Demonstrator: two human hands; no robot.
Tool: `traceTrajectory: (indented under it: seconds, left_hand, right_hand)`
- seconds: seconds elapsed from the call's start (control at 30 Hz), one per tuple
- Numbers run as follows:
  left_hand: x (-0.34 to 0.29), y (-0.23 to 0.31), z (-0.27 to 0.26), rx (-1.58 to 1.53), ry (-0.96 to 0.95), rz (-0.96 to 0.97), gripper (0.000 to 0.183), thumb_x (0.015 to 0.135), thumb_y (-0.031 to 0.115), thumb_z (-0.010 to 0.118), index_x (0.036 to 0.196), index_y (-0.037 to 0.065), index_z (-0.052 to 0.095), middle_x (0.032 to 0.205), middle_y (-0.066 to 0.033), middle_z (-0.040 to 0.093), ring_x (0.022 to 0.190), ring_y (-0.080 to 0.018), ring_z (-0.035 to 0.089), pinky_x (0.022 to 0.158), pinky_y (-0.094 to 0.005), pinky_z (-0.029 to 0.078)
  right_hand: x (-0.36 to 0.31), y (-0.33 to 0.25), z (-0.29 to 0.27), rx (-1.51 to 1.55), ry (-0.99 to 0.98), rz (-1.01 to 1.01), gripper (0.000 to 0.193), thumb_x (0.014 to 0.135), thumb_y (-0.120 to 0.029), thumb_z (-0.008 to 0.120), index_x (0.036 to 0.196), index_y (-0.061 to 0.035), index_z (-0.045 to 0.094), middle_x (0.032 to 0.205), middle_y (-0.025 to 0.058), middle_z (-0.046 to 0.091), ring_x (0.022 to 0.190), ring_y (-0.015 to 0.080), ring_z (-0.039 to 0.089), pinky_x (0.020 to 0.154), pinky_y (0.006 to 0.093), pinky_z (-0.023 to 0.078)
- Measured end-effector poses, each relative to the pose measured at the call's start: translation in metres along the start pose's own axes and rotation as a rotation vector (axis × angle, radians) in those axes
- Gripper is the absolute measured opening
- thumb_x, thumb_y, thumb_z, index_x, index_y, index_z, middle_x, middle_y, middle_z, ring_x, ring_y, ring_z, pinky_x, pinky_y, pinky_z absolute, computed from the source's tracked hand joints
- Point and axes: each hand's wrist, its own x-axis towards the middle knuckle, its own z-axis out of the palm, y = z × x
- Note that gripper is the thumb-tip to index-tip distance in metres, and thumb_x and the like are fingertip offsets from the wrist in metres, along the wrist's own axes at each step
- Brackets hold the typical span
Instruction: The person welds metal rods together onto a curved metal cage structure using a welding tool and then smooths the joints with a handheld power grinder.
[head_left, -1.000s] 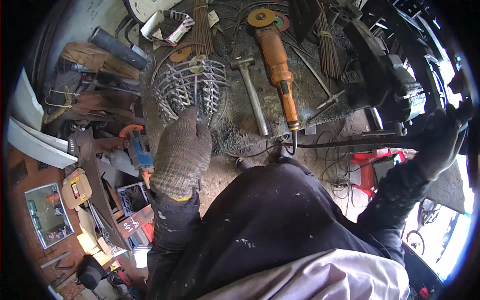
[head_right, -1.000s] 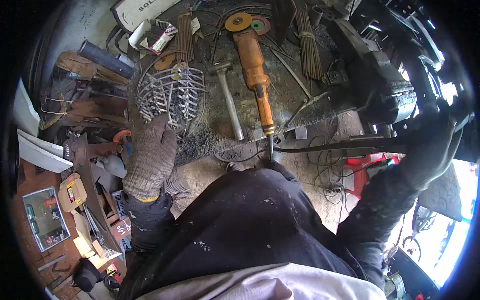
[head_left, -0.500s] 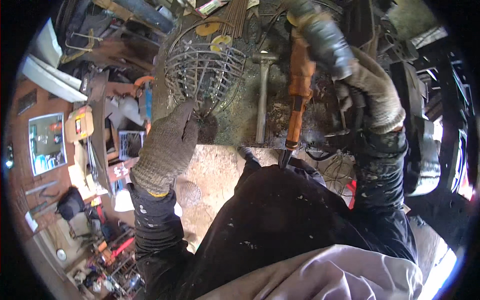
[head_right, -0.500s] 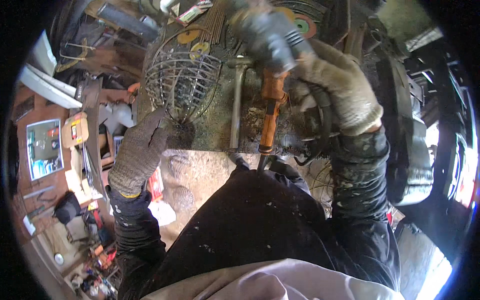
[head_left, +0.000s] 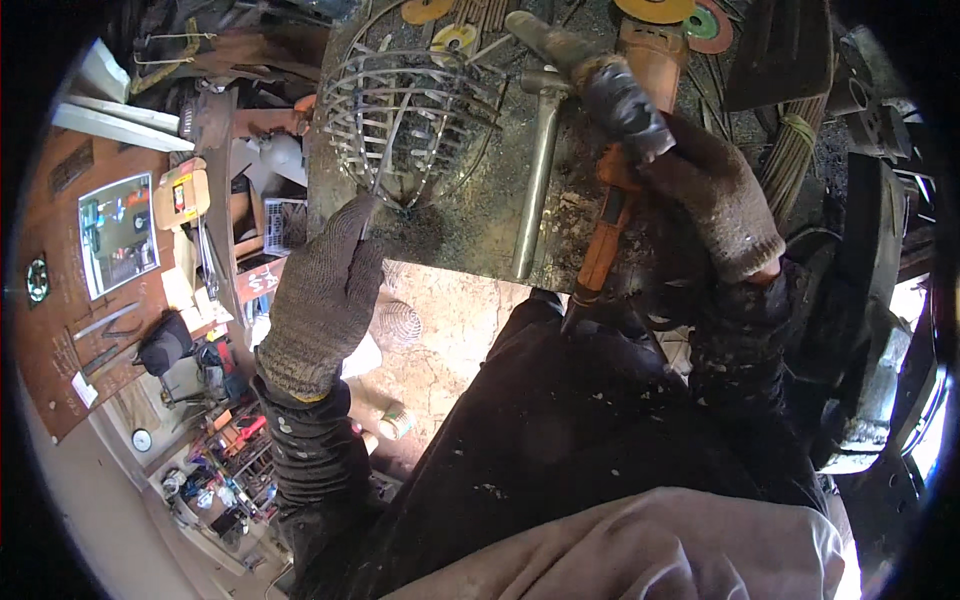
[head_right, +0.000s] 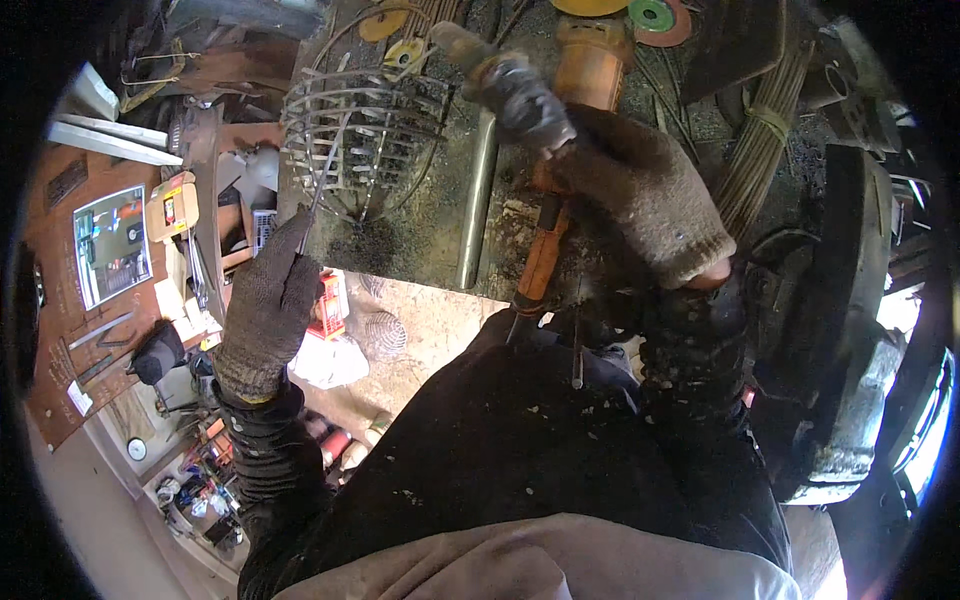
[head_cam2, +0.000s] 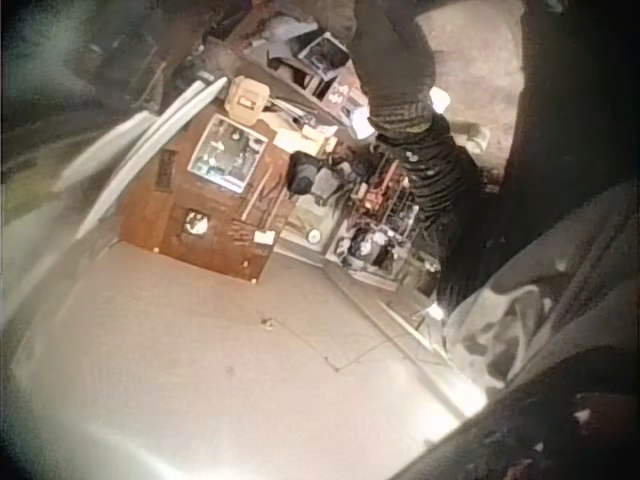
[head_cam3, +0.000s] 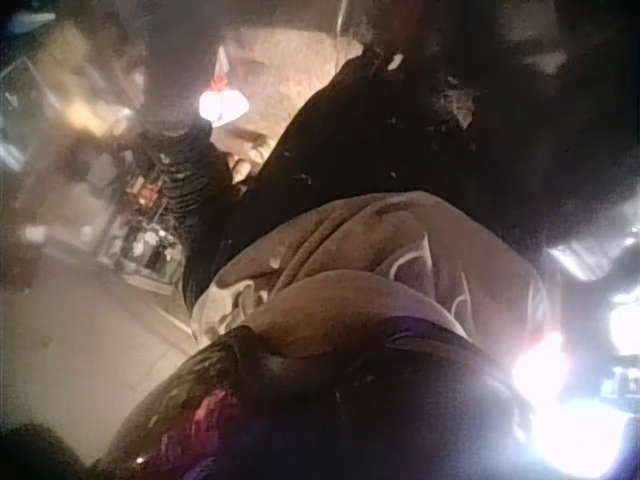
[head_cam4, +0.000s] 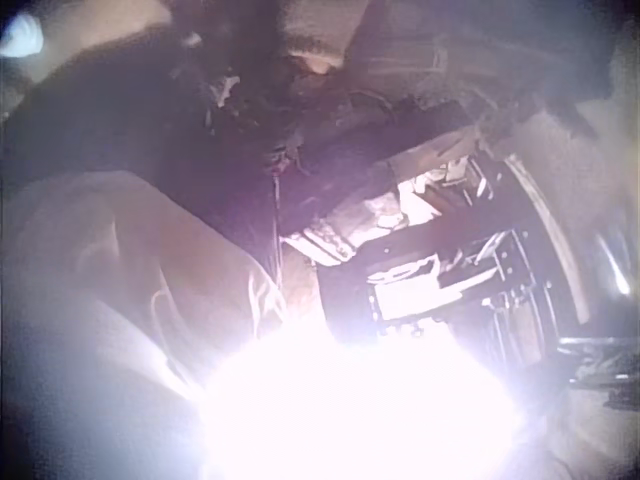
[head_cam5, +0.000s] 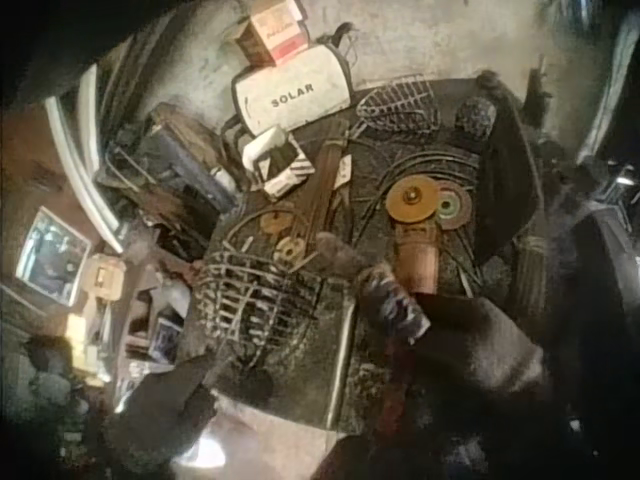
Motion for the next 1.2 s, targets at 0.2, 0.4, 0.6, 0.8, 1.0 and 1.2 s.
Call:
traceTrajectory:
  seconds: [0.2,0.4,0.6,0.8,1.0,1.2]
  left_hand:
    - [0.003,-0.001,-0.001,-0.008,-0.035,-0.03,0.048,0.097,0.009,0.059,0.144,0.006,0.052,0.11,-0.0266,0.069,0.086,-0.0386,0.071,0.076,-0.0428,0.054]
    - [-0.001,-0.001,-0.001,-0.038,-0.048,-0.054,0.045,0.102,0.011,0.054,0.147,0.004,0.05,0.08,-0.0101,0.065,0.07,-0.017,0.062,0.068,-0.0326,0.052]
    - [0.002,0.003,-0.001,-0.017,-0.025,-0.037,0.044,0.103,0.012,0.053,0.146,0.002,0.05,0.08,-0.009,0.065,0.07,-0.0162,0.062,0.068,-0.0328,0.052]
    - [0.001,0.002,0.001,-0.043,-0.037,-0.085,0.044,0.103,0.012,0.054,0.145,0.001,0.051,0.077,-0.0079,0.064,0.069,-0.0158,0.061,0.068,-0.033,0.051]
    - [-0.001,-0.005,0.005,-0.009,0.033,0.038,0.044,0.103,0.013,0.054,0.146,0.002,0.051,0.076,-0.0071,0.062,0.067,-0.0144,0.058,0.064,-0.0315,0.049]
    - [-0.001,-0.003,0.004,-0.042,0.006,-0.019,0.045,0.102,0.012,0.054,0.146,0.003,0.051,0.075,-0.0071,0.061,0.066,-0.0137,0.057,0.064,-0.0314,0.049]
  right_hand:
    - [-0.003,0.011,0.015,0.213,-0.026,0.087,0.046,0.096,-0.022,0.071,0.135,0.0001,0.062,0.105,0.0104,0.073,0.09,0.0166,0.07,0.078,0.0304,0.056]
    - [-0.008,0.014,0.023,0.365,-0.024,0.201,0.049,0.095,-0.022,0.072,0.136,0.0015,0.06,0.106,0.0108,0.073,0.089,0.0148,0.069,0.076,0.0289,0.056]
    - [-0.008,0.019,0.027,0.265,0.003,0.171,0.048,0.095,-0.02,0.069,0.136,0.0029,0.059,0.11,0.0139,0.073,0.093,0.0183,0.071,0.082,0.032,0.057]
    - [-0.01,0.019,0.031,0.153,-0.004,0.09,0.049,0.095,-0.024,0.067,0.137,-0.0001,0.06,0.109,0.0152,0.073,0.093,0.0197,0.071,0.083,0.0333,0.057]
    - [-0.009,0.023,0.036,0.113,0.004,0.063,0.048,0.094,-0.024,0.066,0.135,-0.0002,0.061,0.103,0.0149,0.074,0.09,0.0209,0.072,0.08,0.0339,0.057]
    - [-0.01,0.026,0.041,0.202,0.011,0.068,0.046,0.094,-0.024,0.067,0.132,0.001,0.062,0.101,0.0165,0.073,0.089,0.0218,0.073,0.081,0.0356,0.058]
